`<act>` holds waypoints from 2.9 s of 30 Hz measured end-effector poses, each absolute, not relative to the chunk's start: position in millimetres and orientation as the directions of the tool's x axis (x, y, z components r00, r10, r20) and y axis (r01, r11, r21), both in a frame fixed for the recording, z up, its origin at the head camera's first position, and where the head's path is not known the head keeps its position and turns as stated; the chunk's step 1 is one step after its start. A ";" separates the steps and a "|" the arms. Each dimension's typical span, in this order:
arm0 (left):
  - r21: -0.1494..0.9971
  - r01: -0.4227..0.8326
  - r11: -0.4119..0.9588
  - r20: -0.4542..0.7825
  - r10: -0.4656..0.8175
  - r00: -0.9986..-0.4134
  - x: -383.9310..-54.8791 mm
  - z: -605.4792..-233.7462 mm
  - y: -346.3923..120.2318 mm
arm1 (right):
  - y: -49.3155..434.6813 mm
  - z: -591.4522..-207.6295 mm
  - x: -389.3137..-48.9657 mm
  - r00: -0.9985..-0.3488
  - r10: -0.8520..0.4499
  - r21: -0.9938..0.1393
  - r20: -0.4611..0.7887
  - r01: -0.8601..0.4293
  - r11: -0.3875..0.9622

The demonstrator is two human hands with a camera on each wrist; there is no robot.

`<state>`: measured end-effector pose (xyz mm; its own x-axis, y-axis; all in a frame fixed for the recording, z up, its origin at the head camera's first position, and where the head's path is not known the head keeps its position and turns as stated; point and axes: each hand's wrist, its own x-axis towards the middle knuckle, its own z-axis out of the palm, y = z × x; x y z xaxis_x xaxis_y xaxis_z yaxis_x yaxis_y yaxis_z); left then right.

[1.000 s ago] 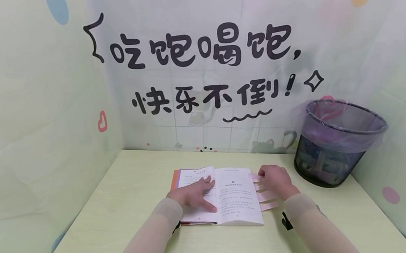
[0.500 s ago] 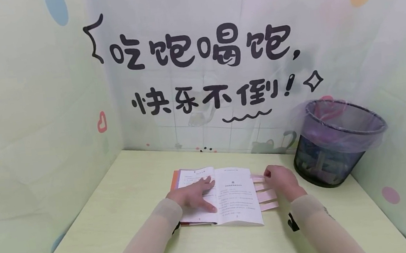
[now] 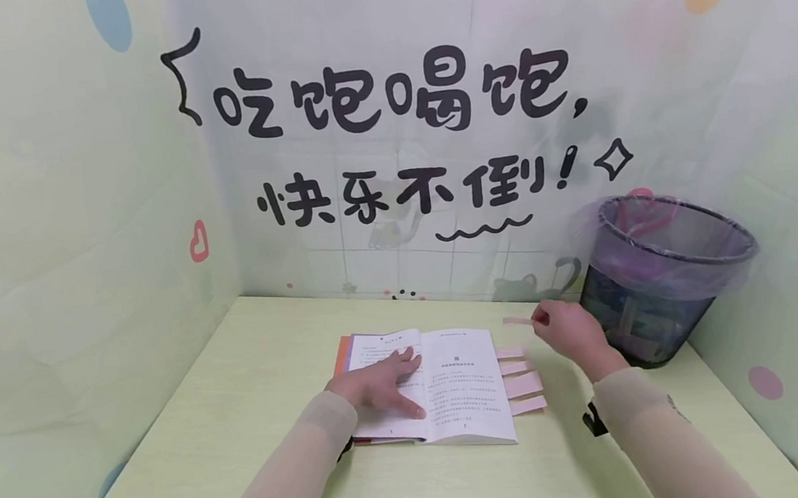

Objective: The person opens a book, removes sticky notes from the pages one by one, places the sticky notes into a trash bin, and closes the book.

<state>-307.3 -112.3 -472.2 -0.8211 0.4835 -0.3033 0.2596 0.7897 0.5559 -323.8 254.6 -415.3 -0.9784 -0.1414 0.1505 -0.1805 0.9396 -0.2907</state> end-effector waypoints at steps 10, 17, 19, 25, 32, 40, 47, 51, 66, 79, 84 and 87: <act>0.560 0.257 0.788 -0.302 0.483 -0.822 -306.2 -471.4 -112.4 | 252.4 -342.3 -314.0 -0.956 -0.148 -0.305 0.251 -0.224 0.926; 0.567 0.261 0.781 -0.296 0.489 -0.821 -304.7 -470.9 -113.4 | 267.4 -301.2 -308.4 -0.942 -0.118 -0.322 0.313 -0.222 0.920; 0.572 0.264 0.777 -0.295 0.495 -0.818 -304.8 -471.4 -113.7 | 277.1 -294.7 -307.1 -0.935 -0.103 -0.324 0.338 -0.219 0.921; 0.578 0.272 0.769 -0.289 0.505 -0.813 -306.1 -473.0 -113.7 | 306.4 -277.6 -299.7 -0.912 -0.012 -0.333 0.409 -0.162 0.929; 0.573 0.258 0.778 -0.301 0.492 -0.817 -305.2 -474.1 -114.0 | 343.0 -270.1 -298.9 -0.888 0.113 -0.326 0.447 -0.044 0.945; 0.582 0.261 0.770 -0.298 0.500 -0.813 -303.4 -471.4 -113.9 | 379.8 -277.2 -294.4 -0.876 0.222 -0.285 0.429 0.102 0.953; 0.590 0.257 0.765 -0.299 0.503 -0.811 -304.5 -470.6 -114.1 | 382.5 -278.7 -289.5 -0.883 0.279 -0.287 0.378 0.174 0.942; 0.596 0.254 0.762 -0.300 0.504 -0.810 -305.5 -471.2 -114.7 | 366.4 -284.1 -290.3 -0.859 0.228 -0.312 0.458 0.085 0.946; 0.594 0.250 0.765 -0.296 0.497 -0.816 -304.3 -471.4 -115.2 | 260.5 -368.8 -292.3 -0.882 -0.095 -0.240 0.462 -0.228 0.944; 0.584 0.259 0.770 -0.291 0.496 -0.818 -303.2 -470.5 -115.6 | 196.5 -448.8 -285.0 -0.993 -0.112 -0.200 0.042 -0.118 0.973; 0.588 0.253 0.768 -0.293 0.494 -0.819 -304.3 -472.4 -115.2 | 186.6 -462.6 -280.9 -0.991 -0.128 -0.196 -0.046 -0.117 0.974; 0.588 0.249 0.769 -0.293 0.490 -0.821 -305.1 -473.0 -114.6 | 182.2 -464.7 -278.4 -0.987 -0.144 -0.202 -0.067 -0.128 0.971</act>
